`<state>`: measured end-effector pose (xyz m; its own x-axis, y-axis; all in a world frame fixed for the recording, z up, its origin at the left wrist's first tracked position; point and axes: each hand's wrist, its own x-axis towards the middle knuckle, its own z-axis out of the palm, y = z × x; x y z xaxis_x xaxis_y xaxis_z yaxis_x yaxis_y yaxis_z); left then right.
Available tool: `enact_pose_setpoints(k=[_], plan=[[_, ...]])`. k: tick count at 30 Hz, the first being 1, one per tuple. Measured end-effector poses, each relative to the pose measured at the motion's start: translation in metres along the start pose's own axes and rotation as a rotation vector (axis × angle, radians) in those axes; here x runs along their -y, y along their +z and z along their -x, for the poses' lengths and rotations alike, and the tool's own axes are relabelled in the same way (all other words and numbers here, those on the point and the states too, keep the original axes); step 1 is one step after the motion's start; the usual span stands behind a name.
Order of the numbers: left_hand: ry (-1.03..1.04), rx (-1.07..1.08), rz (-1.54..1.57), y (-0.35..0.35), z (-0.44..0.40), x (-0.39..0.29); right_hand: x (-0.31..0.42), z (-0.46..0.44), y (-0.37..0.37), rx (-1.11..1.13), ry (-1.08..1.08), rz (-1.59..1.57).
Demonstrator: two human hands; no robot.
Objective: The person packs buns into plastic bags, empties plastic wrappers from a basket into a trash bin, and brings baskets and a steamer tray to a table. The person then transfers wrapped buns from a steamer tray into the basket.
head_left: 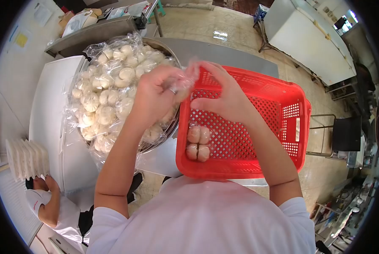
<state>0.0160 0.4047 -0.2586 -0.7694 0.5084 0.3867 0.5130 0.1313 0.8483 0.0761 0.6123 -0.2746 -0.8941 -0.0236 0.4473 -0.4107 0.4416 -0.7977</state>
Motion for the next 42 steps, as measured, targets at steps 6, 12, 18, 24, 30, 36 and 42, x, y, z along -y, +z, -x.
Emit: enact_pose_setpoints(k=[6,12,18,24,30,36,42], plan=[[-0.131,-0.206,0.5,0.034,0.003,-0.03,0.023,0.001,-0.007,0.163,0.435,-0.442],[-0.373,0.131,0.397,0.058,0.051,-0.008,0.01,0.024,0.001,0.022,-0.067,0.174],[-0.821,0.08,1.18,0.062,0.068,0.026,0.024,0.057,0.004,0.286,-0.216,0.368],[-0.73,0.096,0.572,0.004,0.055,0.001,-0.03,0.046,0.005,0.209,0.299,0.169],[-0.492,-0.145,-0.336,-0.043,0.04,0.047,-0.155,0.072,0.063,0.504,0.591,0.122],[-0.323,-0.129,-0.488,-0.039,0.045,0.054,-0.141,0.077,0.059,0.524,0.713,0.023],[-0.163,-0.054,-0.311,-0.006,0.048,0.027,-0.131,0.094,0.065,0.611,0.458,0.275]])
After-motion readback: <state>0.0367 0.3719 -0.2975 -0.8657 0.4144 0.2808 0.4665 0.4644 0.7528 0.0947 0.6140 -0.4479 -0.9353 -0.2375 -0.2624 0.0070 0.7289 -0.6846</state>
